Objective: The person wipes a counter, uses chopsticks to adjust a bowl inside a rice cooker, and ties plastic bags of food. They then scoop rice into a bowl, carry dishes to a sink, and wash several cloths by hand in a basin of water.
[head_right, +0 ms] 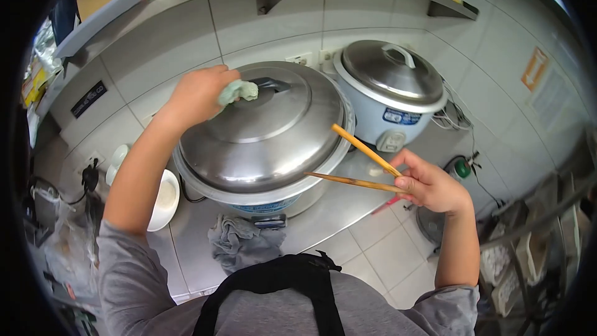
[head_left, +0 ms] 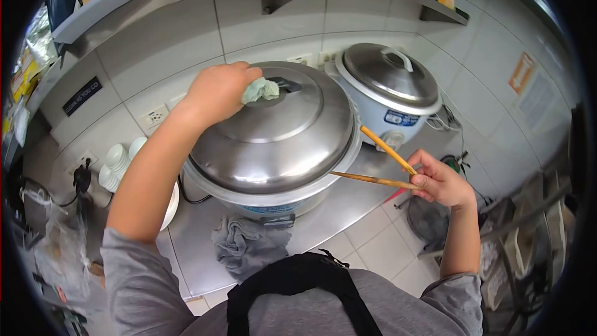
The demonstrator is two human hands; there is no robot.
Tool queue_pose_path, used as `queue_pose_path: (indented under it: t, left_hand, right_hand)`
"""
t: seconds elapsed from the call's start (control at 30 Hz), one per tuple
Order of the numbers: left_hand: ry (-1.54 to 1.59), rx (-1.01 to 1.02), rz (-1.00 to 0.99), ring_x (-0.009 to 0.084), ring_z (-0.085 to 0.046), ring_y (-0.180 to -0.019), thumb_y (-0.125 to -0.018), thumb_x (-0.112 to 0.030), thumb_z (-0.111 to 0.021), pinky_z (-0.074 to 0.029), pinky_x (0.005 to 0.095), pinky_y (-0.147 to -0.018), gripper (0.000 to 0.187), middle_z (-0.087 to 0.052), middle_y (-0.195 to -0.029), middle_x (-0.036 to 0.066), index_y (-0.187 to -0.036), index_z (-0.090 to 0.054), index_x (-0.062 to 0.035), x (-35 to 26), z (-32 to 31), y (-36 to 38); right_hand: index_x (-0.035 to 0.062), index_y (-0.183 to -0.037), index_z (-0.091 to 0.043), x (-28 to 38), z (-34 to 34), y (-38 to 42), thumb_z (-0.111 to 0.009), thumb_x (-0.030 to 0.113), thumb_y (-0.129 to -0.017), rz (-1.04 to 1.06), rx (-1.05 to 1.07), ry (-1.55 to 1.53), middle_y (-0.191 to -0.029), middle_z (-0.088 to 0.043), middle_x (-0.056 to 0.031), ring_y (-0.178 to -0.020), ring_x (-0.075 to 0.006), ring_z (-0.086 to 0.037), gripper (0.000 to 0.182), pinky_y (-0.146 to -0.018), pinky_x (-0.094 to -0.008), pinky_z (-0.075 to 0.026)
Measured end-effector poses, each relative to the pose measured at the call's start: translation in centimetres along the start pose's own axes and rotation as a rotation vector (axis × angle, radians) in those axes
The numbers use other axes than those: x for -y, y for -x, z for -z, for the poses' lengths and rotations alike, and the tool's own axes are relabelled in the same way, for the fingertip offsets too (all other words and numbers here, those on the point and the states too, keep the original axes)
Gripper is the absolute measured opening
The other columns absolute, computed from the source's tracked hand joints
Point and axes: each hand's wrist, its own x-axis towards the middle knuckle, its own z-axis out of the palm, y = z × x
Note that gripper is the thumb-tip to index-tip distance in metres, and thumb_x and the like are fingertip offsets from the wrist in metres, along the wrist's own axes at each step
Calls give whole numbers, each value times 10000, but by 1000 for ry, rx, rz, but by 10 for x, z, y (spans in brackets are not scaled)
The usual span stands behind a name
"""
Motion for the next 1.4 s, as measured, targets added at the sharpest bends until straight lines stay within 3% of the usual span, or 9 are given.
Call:
queue_pose_path:
  t: [0.23, 0.33, 0.47, 0.63, 0.77, 0.93, 1.07, 1.23, 1.4]
  left_hand:
    - [-332, 712, 394, 309, -644, -981, -737, -220, -706, -525, 390, -825, 542, -675, -1040, 151, -1265, -591, -182, -17, -35, -82]
    - [-404, 779, 448, 321, -650, -946, -707, -284, -720, -529, 404, -809, 569, -682, -999, 153, -1253, -600, -178, -25, -29, -95]
    - [-278, 620, 378, 321, -651, -932, -717, -239, -713, -528, 410, -808, 519, -683, -996, 147, -1224, -621, -175, -48, 3, -113]
    - [-182, 442, 229, 321, -640, -932, -695, -126, -695, -516, 419, -795, 460, -674, -981, 126, -1151, -656, -174, -85, 2, -177]
    - [-302, 325, -33, 318, -636, -886, -685, -73, -671, -513, 429, -744, 371, -647, -917, 113, -1048, -670, -151, -104, -44, -239]
    - [-370, -162, -304, 280, -641, -830, -695, -85, -674, -522, 422, -682, 242, -611, -879, 83, -932, -656, -130, -133, -119, -331]
    - [-439, -123, -288, 265, -645, -853, -707, -169, -710, -530, 397, -689, 263, -633, -876, 72, -965, -664, -147, -173, -165, -417]
    - [-405, 584, -303, 269, -655, -963, -736, -269, -744, -531, 399, -790, 397, -689, -1028, 77, -1109, -673, -153, -204, -183, -495]
    - [-428, 605, -291, 287, -657, -932, -721, -283, -757, -522, 411, -792, 506, -690, -991, 76, -1197, -621, -179, -204, -189, -514]
  right_hand:
    - [118, -1109, -453, -65, 82, -27, -515, 220, -986, 5, -35, -106, -642, -474, 19, -490, -28, -351, 171, -425, -168, -269]
    - [135, -1114, -450, -80, 117, -24, -495, 248, -994, -14, -221, -138, -651, -478, 18, -452, -32, -326, 170, -401, -173, -252]
    - [153, -1115, -456, -103, 175, -30, -491, 288, -995, 140, -463, -382, -645, -456, 26, -420, -20, -302, 184, -372, -177, -221]
    - [115, -1139, -426, -107, 185, -44, -624, 58, -882, 192, -667, -326, -638, -424, 52, -419, -27, -334, 329, -356, -197, -255]
    - [130, -1149, -446, -119, 179, -36, -588, 83, -906, 169, -700, -371, -670, -429, 64, -509, -26, -377, 285, -429, -184, -275]
    - [91, -1270, -509, -157, 207, -11, -444, 175, -1001, 85, -719, -228, -689, -420, 64, -568, -32, -384, 289, -480, -192, -307]
    - [78, -1330, -484, -193, 262, 11, -423, 188, -1011, 47, -685, -95, -700, -427, 54, -577, -32, -391, 343, -490, -197, -318]
    - [90, -1136, -473, -263, 370, 33, -456, 94, -947, -145, -815, 91, -714, -440, 40, -551, -33, -379, 190, -465, -185, -314]
    - [50, -1071, -496, -286, 453, 48, -501, 67, -940, -55, -818, 53, -788, -510, 12, -553, -30, -400, 133, -466, -191, -336]
